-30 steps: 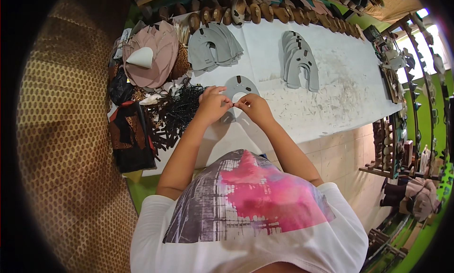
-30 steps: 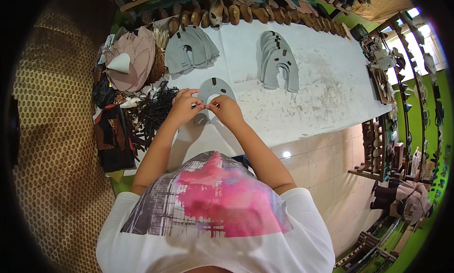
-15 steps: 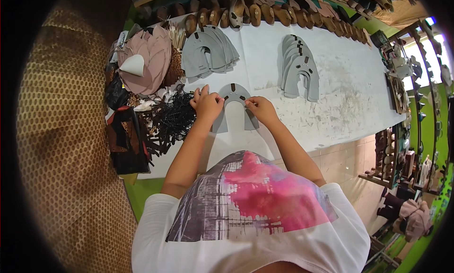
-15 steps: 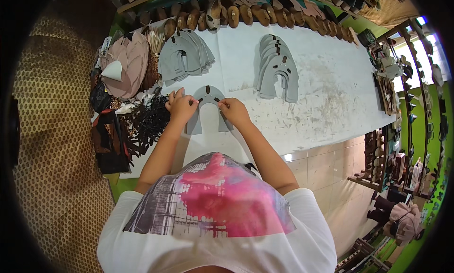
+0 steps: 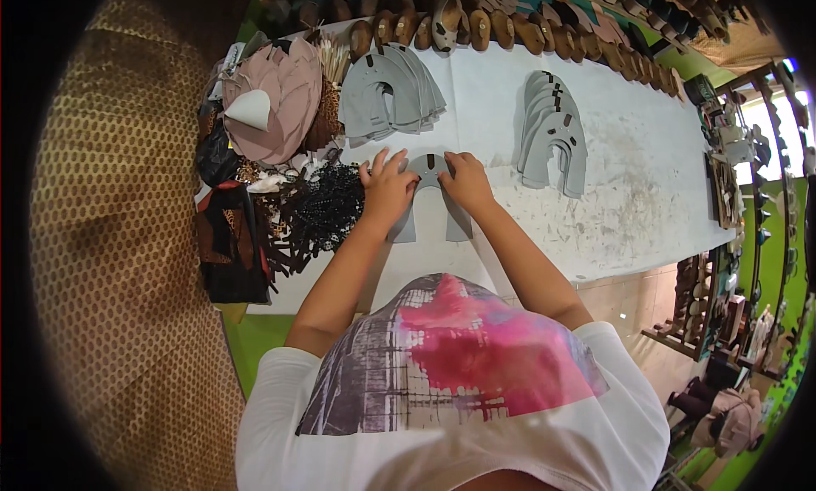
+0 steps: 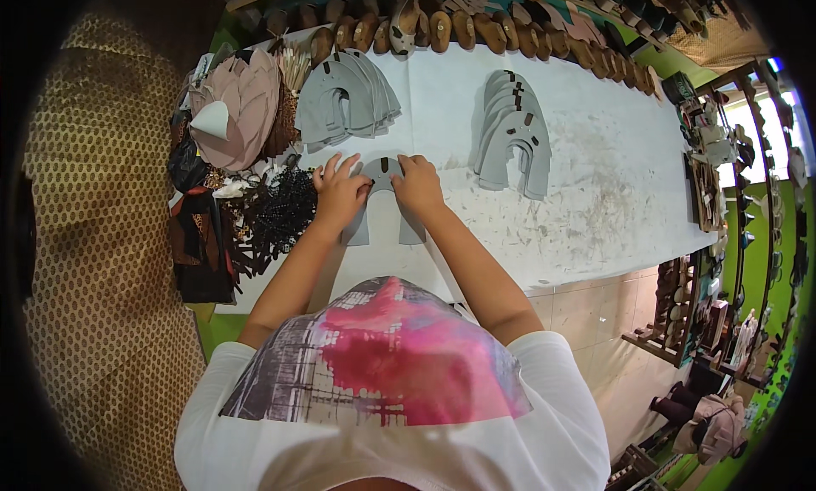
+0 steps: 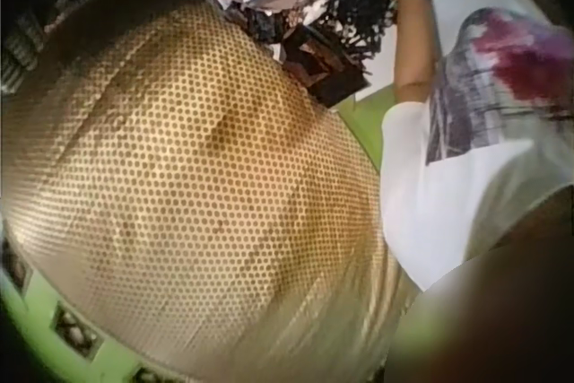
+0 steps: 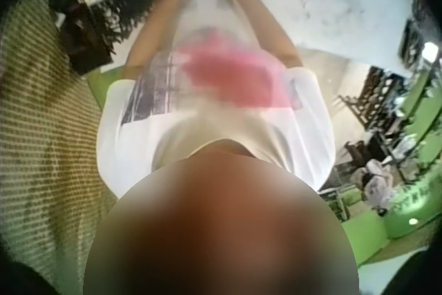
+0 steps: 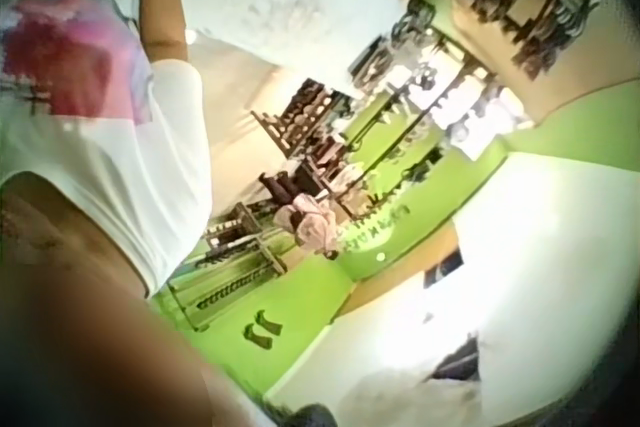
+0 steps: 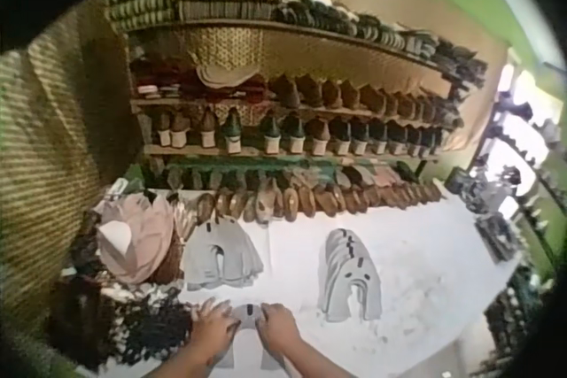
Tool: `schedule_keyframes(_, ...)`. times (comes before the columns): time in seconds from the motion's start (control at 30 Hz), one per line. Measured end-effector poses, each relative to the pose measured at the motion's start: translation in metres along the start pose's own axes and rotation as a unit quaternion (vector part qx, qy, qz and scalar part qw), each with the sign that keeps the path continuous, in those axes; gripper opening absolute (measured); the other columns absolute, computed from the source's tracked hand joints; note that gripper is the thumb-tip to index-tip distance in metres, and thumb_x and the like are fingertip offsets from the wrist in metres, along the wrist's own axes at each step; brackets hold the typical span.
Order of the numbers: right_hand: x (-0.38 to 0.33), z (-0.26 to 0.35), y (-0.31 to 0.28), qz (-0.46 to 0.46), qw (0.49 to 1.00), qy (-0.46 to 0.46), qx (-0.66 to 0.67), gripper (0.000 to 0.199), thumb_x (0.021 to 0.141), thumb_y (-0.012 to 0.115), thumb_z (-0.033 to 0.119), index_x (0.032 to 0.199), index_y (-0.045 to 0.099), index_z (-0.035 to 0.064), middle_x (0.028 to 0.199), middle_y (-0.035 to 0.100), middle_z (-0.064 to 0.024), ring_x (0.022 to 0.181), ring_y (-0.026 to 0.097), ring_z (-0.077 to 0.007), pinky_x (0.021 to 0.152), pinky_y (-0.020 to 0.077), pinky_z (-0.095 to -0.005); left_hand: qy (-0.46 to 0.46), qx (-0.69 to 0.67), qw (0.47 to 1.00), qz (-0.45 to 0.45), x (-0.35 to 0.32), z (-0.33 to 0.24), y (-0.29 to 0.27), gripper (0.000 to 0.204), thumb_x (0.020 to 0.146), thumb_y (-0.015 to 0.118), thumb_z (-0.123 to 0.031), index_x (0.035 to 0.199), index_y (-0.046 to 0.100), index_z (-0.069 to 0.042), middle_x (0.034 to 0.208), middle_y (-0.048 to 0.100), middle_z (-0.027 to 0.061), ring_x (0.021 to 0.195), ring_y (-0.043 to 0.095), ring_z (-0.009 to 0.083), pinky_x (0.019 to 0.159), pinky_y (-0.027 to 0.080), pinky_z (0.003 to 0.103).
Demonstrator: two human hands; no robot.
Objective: Threading laces or decorative elements through pre-cut holes in shoe upper components.
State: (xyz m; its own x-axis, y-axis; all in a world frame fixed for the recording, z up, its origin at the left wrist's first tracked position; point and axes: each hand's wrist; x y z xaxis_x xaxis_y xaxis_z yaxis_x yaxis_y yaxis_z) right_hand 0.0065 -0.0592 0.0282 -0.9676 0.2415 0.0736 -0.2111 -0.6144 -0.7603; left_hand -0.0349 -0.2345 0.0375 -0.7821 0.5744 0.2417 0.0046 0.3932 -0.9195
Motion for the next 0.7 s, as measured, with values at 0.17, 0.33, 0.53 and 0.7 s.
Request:
schedule_keyframes(0.17,0.023,0.012,-0.002,0.107,0.993,0.034,-0.025,0.04,0.069,0.069,0.025,0.099,0.063,0.0,0.093,0.06,-0.0176,0.087,0.058,-0.0319,0.077,0.0466,-0.0371,0.014,0.019,0.999,-0.028,-0.013,-0.001,0.006,0.013,0.074,0.065,-0.02,0.087,0.068,-0.02,0.127,0.049,0.0039,0.124,0.036,0.0295,0.098,0.02,0.056)
schedule_keyframes(0.33,0.031,0.011,-0.002,0.184,0.983,0.008,-0.025,0.038,0.067,0.07,0.032,0.091,0.066,0.0025,0.088,0.062,-0.0175,0.083,0.059,-0.0314,0.075,0.0467,-0.0371,0.026,0.035,0.998,-0.042,-0.022,-0.006,0.007,0.016,0.078,0.061,-0.023,0.091,0.068,-0.018,0.13,0.046,0.0044,0.125,0.035,0.0288,0.099,0.018,0.058)
schedule_keyframes(0.53,0.036,0.017,-0.003,0.249,0.968,0.017,-0.021,0.034,0.069,0.067,0.035,0.079,0.066,0.0027,0.069,0.063,-0.0156,0.065,0.06,-0.0305,0.063,0.0462,-0.0381,0.003,0.071,0.997,-0.006,-0.038,-0.016,0.012,0.036,0.082,0.055,-0.036,0.112,0.06,-0.017,0.133,0.042,0.008,0.128,0.03,0.0305,0.1,0.013,0.059)
schedule_keyframes(0.7,0.042,0.018,-0.007,0.324,0.941,0.088,0.049,0.031,0.074,0.065,0.03,0.075,0.064,-0.0008,0.065,0.061,-0.0141,0.059,0.058,-0.0235,0.059,0.045,-0.0356,-0.046,0.058,0.997,0.009,-0.038,-0.02,0.013,0.046,0.081,0.054,-0.046,0.115,0.057,-0.016,0.133,0.041,0.0092,0.128,0.028,0.0313,0.1,0.01,0.061)
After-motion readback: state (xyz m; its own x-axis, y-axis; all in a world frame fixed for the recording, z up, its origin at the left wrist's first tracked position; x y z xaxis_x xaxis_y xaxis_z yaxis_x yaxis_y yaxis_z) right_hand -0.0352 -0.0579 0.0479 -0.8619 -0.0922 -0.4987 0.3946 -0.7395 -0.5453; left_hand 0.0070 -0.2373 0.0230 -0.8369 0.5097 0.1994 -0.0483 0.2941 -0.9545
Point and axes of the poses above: each hand's wrist, its own x-axis towards the middle knuckle, its own y-axis out of the palm, z = x × y
